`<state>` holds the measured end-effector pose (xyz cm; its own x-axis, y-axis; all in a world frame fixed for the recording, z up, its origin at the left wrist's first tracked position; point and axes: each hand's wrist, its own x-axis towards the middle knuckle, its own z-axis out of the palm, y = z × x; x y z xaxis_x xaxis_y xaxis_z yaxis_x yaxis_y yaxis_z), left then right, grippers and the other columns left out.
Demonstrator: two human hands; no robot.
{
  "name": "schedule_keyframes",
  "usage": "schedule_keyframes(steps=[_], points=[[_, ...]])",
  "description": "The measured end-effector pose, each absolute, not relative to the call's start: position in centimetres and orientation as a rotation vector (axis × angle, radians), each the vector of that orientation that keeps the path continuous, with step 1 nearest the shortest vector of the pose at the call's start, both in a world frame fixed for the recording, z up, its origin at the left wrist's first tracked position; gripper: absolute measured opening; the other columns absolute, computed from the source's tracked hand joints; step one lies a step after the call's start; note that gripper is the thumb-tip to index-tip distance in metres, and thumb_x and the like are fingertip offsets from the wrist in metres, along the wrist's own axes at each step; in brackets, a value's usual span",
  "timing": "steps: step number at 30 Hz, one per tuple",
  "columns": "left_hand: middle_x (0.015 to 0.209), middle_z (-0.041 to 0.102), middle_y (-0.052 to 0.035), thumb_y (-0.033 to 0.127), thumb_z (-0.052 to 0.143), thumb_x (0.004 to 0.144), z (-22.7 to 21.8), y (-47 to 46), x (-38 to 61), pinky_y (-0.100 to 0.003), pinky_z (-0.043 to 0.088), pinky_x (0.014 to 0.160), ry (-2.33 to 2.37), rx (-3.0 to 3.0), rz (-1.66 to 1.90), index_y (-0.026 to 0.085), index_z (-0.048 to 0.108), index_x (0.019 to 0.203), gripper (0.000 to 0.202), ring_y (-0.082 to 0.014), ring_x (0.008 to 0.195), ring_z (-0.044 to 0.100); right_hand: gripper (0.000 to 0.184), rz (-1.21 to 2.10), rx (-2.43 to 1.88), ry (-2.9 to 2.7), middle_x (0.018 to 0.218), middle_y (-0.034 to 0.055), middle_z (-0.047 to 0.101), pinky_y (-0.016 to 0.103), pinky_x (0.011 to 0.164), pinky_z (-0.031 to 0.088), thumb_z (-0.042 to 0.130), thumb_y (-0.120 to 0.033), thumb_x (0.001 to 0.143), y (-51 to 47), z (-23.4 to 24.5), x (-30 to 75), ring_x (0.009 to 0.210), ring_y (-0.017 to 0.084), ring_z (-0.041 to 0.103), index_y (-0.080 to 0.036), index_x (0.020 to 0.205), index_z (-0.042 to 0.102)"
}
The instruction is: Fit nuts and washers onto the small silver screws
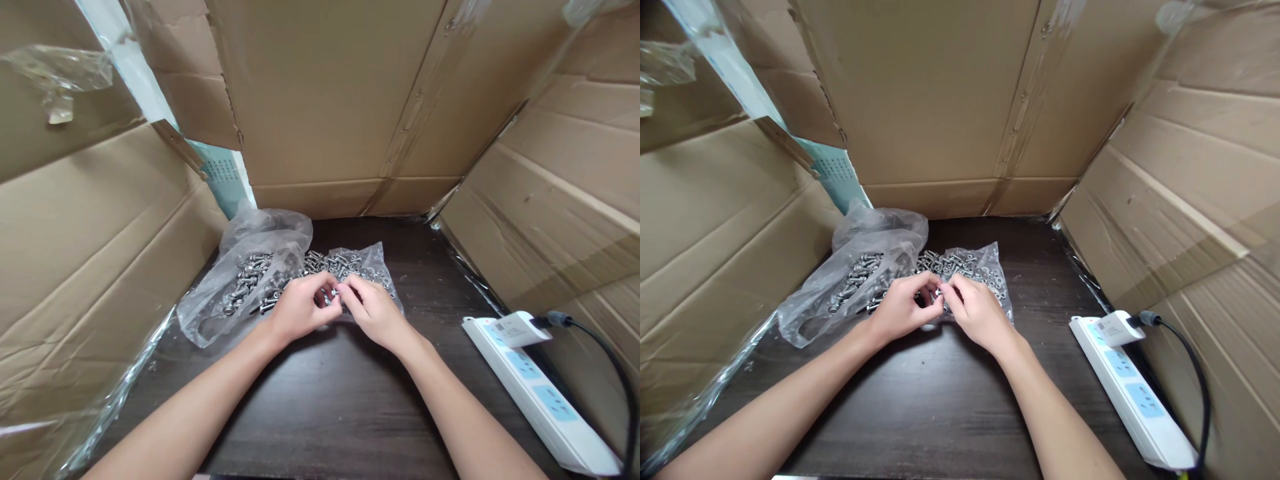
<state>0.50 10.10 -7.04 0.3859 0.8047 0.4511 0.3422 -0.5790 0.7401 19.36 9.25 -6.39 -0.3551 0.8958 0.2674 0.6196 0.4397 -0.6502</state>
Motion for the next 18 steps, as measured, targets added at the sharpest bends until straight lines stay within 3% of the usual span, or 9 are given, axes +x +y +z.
schedule_keyframes(steps=[7,13,18], points=[[0.078,0.070,0.0011,0.015,0.064,0.082,-7.58,10.40,0.26,-0.021,0.051,0.066,0.945,2.128,1.112,0.018,0.067,0.094,0.013,-0.0111,0.065,0.063,0.039,0.628,-1.250,-2.093,0.067,-0.0007,0.056,0.029,0.063,0.035,0.040,-0.038,0.106,9.33,-6.78,19.21,0.061,0.014,0.049,-0.021,0.071,0.046],[0.082,0.071,0.0001,0.016,0.063,0.085,-7.62,10.47,-0.01,-0.021,0.051,0.068,0.917,2.162,1.106,0.017,0.069,0.095,0.011,-0.0117,0.068,0.064,0.039,0.658,-1.235,-2.067,0.071,0.0005,0.057,0.030,0.066,0.037,0.037,-0.036,0.107,9.10,-6.49,19.11,0.065,0.016,0.052,-0.021,0.072,0.046],[0.083,0.071,0.0000,0.017,0.065,0.085,-7.53,10.36,-0.07,-0.022,0.050,0.068,0.968,2.200,1.098,0.019,0.070,0.095,0.011,-0.0124,0.068,0.064,0.012,0.627,-1.199,-2.042,0.089,0.0024,0.062,0.031,0.074,0.042,0.046,-0.022,0.098,8.82,-5.89,19.24,0.079,0.018,0.056,-0.022,0.091,0.055]])
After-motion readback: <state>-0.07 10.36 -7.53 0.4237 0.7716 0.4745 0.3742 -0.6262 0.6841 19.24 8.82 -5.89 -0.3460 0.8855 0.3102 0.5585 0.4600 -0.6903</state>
